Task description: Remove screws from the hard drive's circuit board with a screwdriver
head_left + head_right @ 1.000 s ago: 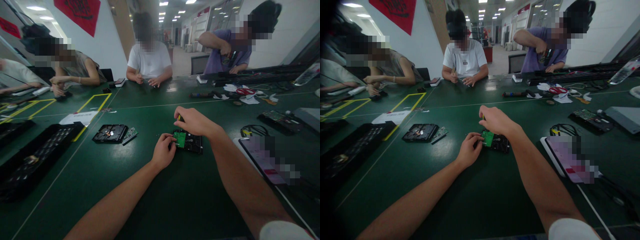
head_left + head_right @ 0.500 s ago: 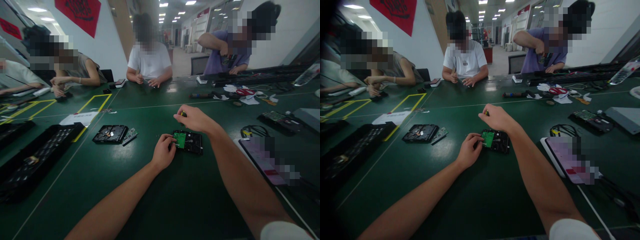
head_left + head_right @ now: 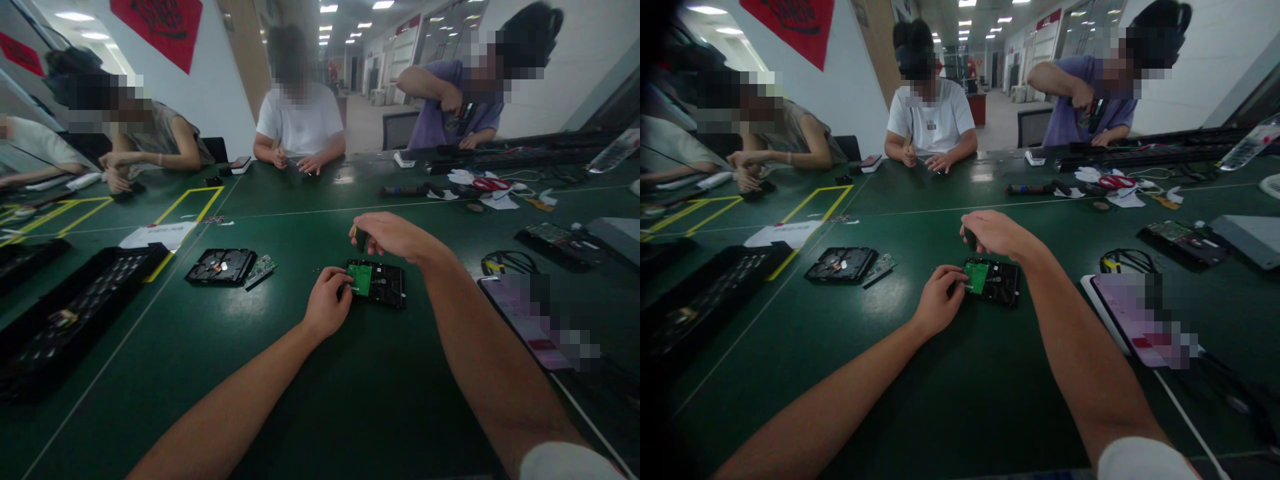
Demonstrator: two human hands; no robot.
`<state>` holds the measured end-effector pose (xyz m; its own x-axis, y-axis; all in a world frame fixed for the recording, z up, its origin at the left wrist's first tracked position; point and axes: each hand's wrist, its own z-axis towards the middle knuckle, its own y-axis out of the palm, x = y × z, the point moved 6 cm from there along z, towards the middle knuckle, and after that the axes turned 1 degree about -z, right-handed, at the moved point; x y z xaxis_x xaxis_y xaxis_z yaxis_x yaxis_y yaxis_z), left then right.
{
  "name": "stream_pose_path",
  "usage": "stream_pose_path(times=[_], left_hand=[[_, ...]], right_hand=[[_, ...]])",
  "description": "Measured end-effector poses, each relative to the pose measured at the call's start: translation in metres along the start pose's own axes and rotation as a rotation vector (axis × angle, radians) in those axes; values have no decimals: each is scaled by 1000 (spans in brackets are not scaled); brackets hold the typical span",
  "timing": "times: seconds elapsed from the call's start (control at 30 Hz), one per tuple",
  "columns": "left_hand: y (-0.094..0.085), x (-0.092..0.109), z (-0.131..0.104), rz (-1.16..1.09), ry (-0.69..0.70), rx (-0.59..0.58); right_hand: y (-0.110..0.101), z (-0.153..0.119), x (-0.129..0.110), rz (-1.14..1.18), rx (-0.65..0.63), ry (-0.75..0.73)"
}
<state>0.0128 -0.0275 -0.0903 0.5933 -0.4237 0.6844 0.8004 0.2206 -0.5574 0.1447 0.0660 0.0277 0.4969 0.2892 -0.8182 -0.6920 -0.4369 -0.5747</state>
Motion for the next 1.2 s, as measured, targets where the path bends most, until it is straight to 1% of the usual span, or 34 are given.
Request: stream_pose_path(times=[0.17,0.27,0.4,0.57,0.67,0.83,0.9,1.0,1.13,1.2], left_hand=[[1,-2,0,-13,-8,-1],[1,-2,0,-14,-7,4],[0,-2,0,-15,-13,3],[-1,0,0,-18,-12,5],[-1,0,0,-15,-4,7],[-1,0,0,-8,-3,4],[-1,0,0,-5,-2,6],[-1,0,0,-6,-1,9],[-1,0,0,-18,-10,5],[-1,0,1,-21,-13,3]], right_hand=[[-11,1,-2,-127,128,-75],[-13,-1,-5,-156,163,-91],[-13,-6,-13,-168,157,-106],[-9,-9,-19,-141,94,-157],[-7,-8,-16,-98,76,-141],[-4,-2,-6,0,42,-60],[-4,-1,-5,8,39,-57],[-5,-3,-7,-28,55,-80],[-10,-5,-10,-116,126,-134],[-13,-5,-9,-140,156,-136]])
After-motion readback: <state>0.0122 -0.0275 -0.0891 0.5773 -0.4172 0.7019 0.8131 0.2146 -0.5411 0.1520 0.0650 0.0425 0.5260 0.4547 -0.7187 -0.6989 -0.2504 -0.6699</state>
